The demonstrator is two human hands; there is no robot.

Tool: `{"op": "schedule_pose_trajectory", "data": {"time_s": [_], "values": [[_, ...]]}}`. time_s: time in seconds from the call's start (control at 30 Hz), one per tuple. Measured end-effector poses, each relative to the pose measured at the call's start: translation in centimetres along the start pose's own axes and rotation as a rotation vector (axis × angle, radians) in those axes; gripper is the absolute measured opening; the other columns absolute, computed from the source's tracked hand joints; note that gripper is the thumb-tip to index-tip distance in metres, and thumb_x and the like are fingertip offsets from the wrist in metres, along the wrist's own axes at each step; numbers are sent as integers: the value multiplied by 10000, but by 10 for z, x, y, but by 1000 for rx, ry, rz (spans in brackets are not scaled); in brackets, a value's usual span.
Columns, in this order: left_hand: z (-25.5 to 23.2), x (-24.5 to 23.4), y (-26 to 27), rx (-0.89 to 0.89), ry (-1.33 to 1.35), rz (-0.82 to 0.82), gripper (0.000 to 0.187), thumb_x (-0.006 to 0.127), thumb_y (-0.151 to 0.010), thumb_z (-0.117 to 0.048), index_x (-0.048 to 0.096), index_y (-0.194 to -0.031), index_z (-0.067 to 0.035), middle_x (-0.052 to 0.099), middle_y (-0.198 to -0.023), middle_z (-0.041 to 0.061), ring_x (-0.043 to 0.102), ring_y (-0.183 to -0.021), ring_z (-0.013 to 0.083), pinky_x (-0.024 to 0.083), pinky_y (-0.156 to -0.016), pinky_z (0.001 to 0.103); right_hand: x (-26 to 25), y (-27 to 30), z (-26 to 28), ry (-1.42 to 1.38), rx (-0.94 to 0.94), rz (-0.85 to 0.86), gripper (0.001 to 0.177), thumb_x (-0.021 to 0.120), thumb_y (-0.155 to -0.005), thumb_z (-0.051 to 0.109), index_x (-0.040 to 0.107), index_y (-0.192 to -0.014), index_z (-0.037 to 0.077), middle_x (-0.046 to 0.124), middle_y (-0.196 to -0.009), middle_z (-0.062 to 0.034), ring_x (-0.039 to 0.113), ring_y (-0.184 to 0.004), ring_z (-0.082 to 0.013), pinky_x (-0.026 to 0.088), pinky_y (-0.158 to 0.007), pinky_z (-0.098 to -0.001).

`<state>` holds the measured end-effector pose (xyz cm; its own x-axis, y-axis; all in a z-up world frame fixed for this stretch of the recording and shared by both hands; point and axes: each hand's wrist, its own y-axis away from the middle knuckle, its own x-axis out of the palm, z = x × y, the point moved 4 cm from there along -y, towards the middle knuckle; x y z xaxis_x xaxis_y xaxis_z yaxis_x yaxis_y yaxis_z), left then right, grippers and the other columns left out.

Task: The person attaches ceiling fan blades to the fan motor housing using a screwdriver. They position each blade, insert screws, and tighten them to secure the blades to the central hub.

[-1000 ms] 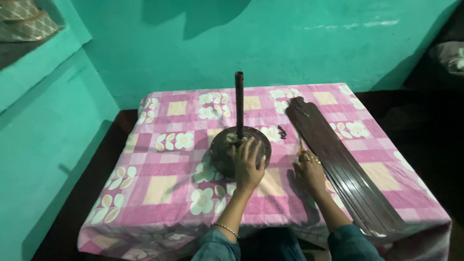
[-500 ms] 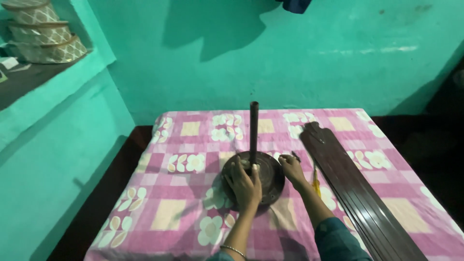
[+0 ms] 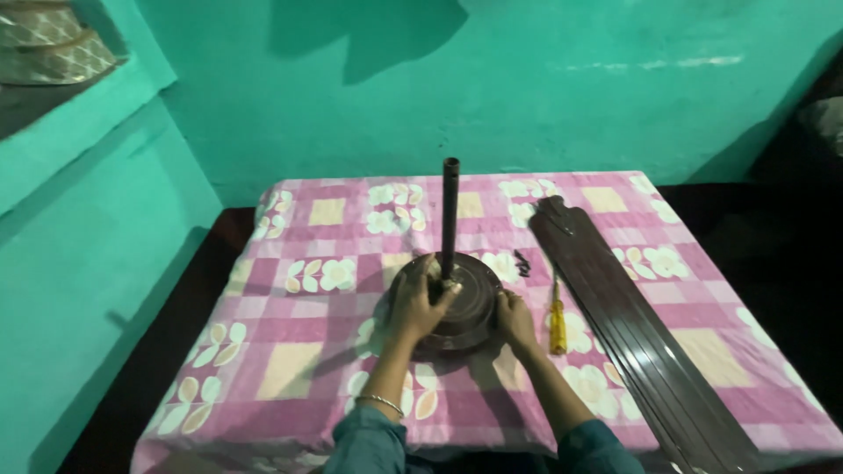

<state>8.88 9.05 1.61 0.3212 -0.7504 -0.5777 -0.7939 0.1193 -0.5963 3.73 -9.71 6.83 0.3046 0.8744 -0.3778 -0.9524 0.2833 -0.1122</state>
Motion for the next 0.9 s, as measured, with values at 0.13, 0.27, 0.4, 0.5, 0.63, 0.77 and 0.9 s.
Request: {"op": "schedule_pose_trajectory", "data": {"time_s": [0.13,0.27,0.4,0.5,0.63,0.77,0.9], "values": [[8,4,-2,-67,7,147,900,634,-903,-610,311,-1586,-121,570,-1445,211,527,-1351,421,357,-1168,541,-2,7,-10,-34,9,-1,459,532,-1007,317,664,-1273,-32,766,-1055,-226,746,-921,-263,554,-826,-381],[-12,0,3,9,-88,-85,950,648,-935,-582,242,-1598,-36,420,-1544,293,425,-1428,459,298,-1198,561,-6,-5,-19,-148,251,179,463,600,-976,344,694,-1250,-17,770,-1042,-221,740,-828,-279,584,-753,-402],[-49,5,3,85,-181,-375,848,609,-1017,-464,252,-1621,12,397,-1633,297,397,-1523,449,278,-1241,595,-41,-20,-24,76,137,17,397,647,-946,355,798,-1102,22,807,-952,-166,774,-835,-227,587,-777,-358],[-72,8,-4,120,-125,-430,830,631,-1002,-438,282,-1581,44,432,-1571,304,435,-1461,449,313,-1207,574,-58,-32,-25,194,-9,-102,300,698,-885,290,799,-1059,67,784,-927,-145,773,-820,-264,585,-774,-393],[-77,9,-10,-62,-107,-362,812,657,-976,-396,324,-1551,71,481,-1477,312,482,-1366,476,384,-1150,527,-69,-53,-26,412,-195,-153,255,697,-906,286,813,-1064,123,781,-1006,-146,744,-940,-293,570,-851,-407],[-79,7,-2,-15,-93,-361,771,637,-1004,-369,333,-1549,85,511,-1472,303,518,-1351,476,400,-1173,520,-80,-73,-36,711,-123,-116,444,687,-918,462,741,-1271,199,670,-1364,-164,679,-1203,-320,559,-990,-464],[-82,6,-3,-20,-148,-374,737,634,-1000,-358,362,-1529,77,515,-1484,295,512,-1368,479,400,-1176,514,-104,-99,-40,981,-102,-95,1406,784,-555,869,236,-1610,119,155,-1561,-390,111,-1472,-534,96,-1106,-710]]}}
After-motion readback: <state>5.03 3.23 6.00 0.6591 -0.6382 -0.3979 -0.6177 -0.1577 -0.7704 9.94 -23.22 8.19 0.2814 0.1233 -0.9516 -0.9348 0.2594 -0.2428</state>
